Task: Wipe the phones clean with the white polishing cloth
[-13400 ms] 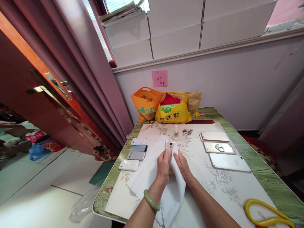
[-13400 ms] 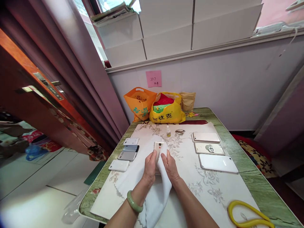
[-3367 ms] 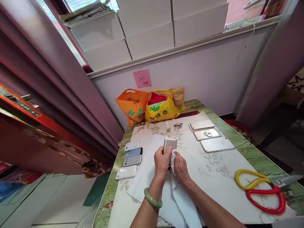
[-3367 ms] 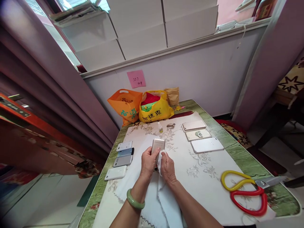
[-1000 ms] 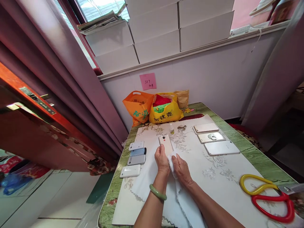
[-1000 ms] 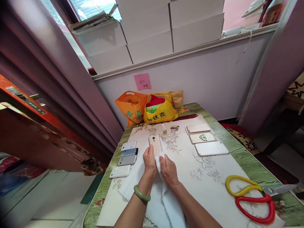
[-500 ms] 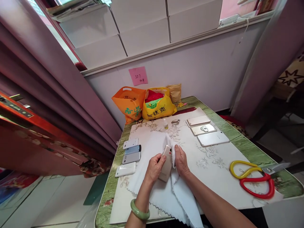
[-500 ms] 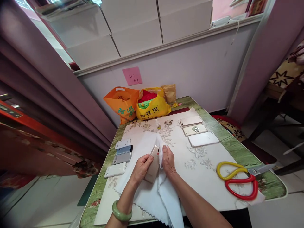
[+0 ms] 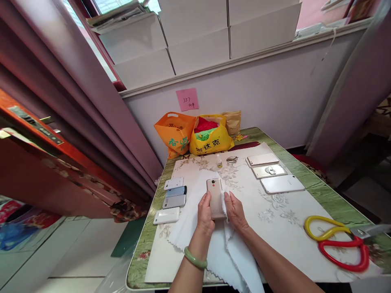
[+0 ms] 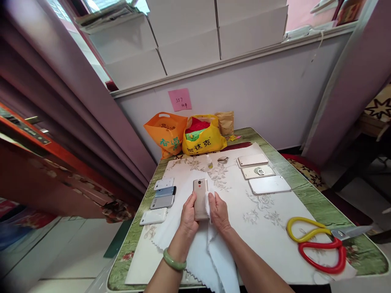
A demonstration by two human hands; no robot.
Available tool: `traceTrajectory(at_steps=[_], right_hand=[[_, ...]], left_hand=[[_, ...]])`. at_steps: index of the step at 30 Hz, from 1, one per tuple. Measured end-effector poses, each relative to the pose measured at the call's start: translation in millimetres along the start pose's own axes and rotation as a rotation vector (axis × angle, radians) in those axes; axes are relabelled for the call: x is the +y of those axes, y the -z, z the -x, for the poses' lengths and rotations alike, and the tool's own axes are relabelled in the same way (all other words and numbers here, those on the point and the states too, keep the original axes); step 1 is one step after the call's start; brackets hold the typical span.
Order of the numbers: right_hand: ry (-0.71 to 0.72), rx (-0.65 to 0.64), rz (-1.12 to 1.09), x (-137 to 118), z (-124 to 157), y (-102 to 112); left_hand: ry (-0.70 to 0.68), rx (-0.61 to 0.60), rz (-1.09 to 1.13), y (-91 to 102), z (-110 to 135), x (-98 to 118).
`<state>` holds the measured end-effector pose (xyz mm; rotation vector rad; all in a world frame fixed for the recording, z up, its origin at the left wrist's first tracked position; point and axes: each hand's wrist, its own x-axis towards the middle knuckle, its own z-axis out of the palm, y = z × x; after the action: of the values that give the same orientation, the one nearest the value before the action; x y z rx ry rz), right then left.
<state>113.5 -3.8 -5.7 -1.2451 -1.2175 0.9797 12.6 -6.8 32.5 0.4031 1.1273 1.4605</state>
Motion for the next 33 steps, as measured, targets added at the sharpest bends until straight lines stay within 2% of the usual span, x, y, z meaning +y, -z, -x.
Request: traceTrajectory(at_steps=[2, 5, 8, 11, 13, 16, 19, 23, 25, 28, 33], right_hand=[[-0.031, 0.08, -0.058, -1, -1, 1], [-0.109, 0.208, -0.191, -5, -3, 4], [-0.243, 0.311, -0.338, -14, -6, 9], [-0.32, 0.284, -0.391, -28, -6, 18], [-0.228, 0.13, -0.292, -36, -4, 24], [0.11, -0.127, 0.02, -43, 1, 30], [0.404, -0.169, 0.291, -41, 6, 26], [0.656, -0.241, 0.533, -32, 9, 10], [0.726, -0.309, 0.663, -30, 9, 2], [0.748, -0.404, 0.814, -30, 12, -2], [0.832, -0.576, 0.854, -29, 29, 8]], left_hand=[[0.086, 0.003, 0.148, 4.3, -6, -3], [0.232, -0.127, 0.271, 11.6, -10, -6], [0.259, -0.221, 0.299, 17.0, -9, -4], [0.285, -0.242, 0.312, 20.4, -6, -1], [0.316, -0.218, 0.316, 21.7, -5, 1], [0.349, -0.188, 0.332, 22.4, -3, 3], [0.367, -0.177, 0.337, 22.9, -2, 2], [0.334, -0.083, 0.379, 25.2, -2, -3], [0.317, -0.071, 0.388, 27.0, -2, -6], [0.274, -0.12, 0.368, 29.7, -4, -9], [0.221, -0.109, 0.365, 35.1, -8, -17]])
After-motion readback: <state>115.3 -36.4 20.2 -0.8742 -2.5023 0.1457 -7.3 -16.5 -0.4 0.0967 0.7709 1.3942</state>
